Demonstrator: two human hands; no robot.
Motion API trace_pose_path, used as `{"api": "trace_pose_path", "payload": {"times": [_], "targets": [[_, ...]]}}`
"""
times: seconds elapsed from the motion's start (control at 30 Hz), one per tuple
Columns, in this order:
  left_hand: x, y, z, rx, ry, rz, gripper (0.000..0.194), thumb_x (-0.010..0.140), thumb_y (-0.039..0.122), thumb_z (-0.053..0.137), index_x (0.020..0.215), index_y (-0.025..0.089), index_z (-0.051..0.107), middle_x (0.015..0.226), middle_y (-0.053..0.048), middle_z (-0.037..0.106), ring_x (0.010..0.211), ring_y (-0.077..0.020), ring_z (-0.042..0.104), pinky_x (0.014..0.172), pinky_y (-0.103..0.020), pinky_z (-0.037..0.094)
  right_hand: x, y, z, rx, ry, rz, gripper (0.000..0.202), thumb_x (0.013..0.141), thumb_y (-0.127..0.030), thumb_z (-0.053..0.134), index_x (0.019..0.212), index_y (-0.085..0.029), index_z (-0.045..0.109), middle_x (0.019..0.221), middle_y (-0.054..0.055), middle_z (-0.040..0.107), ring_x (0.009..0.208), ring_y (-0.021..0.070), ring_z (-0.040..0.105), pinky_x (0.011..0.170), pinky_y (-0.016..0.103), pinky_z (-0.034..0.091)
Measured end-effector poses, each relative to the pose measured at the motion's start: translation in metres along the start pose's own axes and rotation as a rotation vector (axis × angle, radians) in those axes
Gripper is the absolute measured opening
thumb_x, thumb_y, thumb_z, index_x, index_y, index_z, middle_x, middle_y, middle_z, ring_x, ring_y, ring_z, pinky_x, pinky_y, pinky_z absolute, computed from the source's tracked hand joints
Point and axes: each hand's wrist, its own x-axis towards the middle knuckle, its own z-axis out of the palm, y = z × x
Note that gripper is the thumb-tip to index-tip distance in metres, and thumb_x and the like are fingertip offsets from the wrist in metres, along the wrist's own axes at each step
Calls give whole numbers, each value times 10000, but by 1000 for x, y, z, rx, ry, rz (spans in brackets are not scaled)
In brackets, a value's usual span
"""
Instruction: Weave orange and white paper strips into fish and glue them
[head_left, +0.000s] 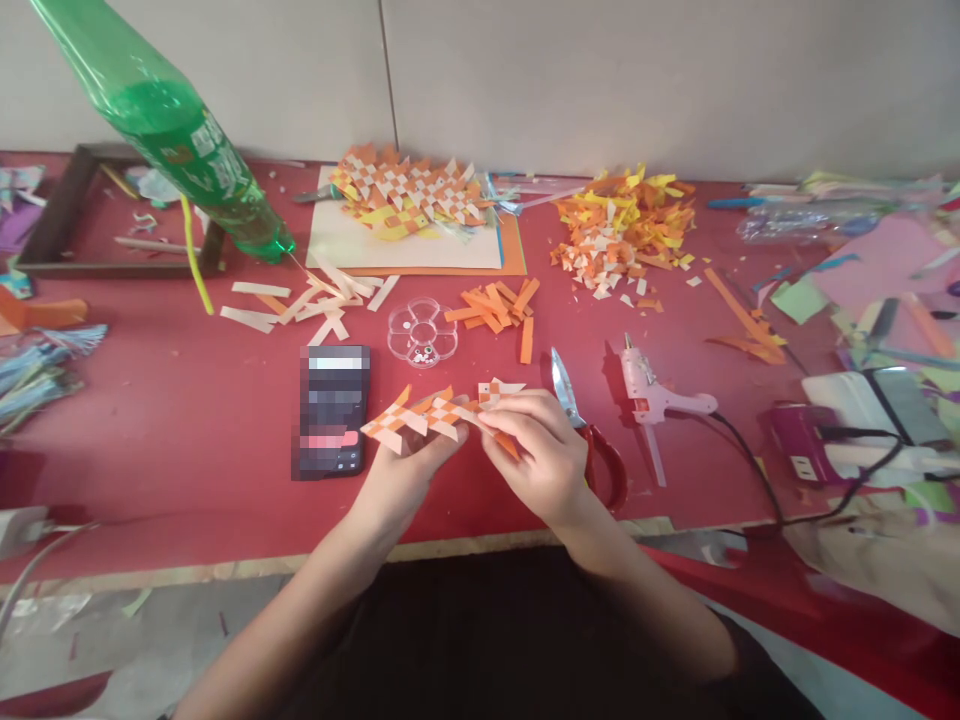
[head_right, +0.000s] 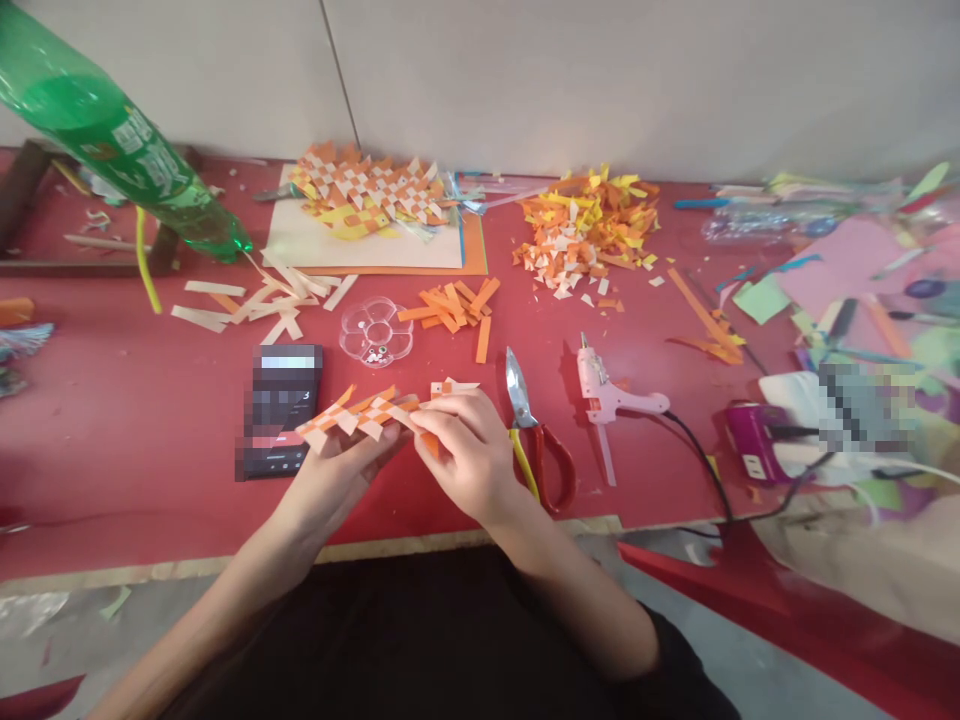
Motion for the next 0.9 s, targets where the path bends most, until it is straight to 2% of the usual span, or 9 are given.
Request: {"api": "trace_pose_path", "payload": {"times": [0.13,0.27,0.4,0.53,0.63,0.77,0.87,0.9], "targets": [[-4,4,4,-136,-91,-61,271,745,154,755,1004,221,712,1061,-26,724,1096,-214,640,1019,-360,467,-5,2,2,-82,39,-43,311,761,-20,693,963,-257,677,880,33,683,871,198,617,782,400,577],[-5,10,6,-222,-118,-100,190,744,215,720,932,189,727,1003,-50,730,1035,-228,659,939,-349,520,-3,0,0,-163,48,-87,312,759,7,676,907,-268,676,876,22,674,924,205,585,782,390,572],[-6,11,5,-238,-82,-102,96,803,242,684,847,168,728,939,-52,728,934,-195,672,868,-326,547,0,-3,-1,-208,63,-169,247,750,-14,704,808,-252,671,913,32,647,971,212,560,804,392,570],[-5,9,3,-215,-16,-80,67,780,190,738,732,147,718,741,-12,696,723,-101,644,750,-212,539,-3,-2,0,-178,43,-201,263,749,-51,735,898,-265,701,984,42,643,1040,228,555,871,421,563],[-3,9,3,-199,9,-66,130,759,189,757,659,135,692,641,9,647,630,-75,597,680,-186,525,-7,2,0,-159,17,-170,372,769,-9,674,986,-310,689,1032,36,652,1078,236,551,890,443,560],[-2,12,3,-185,17,-53,157,754,192,756,629,147,672,634,15,645,630,-87,607,714,-221,533,-11,8,-3,-135,-21,-139,463,765,5,633,1045,-361,680,1064,16,677,1076,239,570,883,475,558],[-3,12,4,-177,0,-41,51,764,210,749,785,170,725,786,-19,718,773,-141,674,793,-270,537,-10,7,-4,41,-52,-10,402,748,-25,679,999,-338,705,1010,13,705,993,221,626,866,447,560],[-4,12,4,-177,-10,-30,119,755,207,755,870,185,734,881,-33,735,867,-169,683,837,-292,532,-10,6,-4,106,-55,54,356,751,-47,690,972,-326,710,976,12,713,953,214,645,854,435,564]]}}
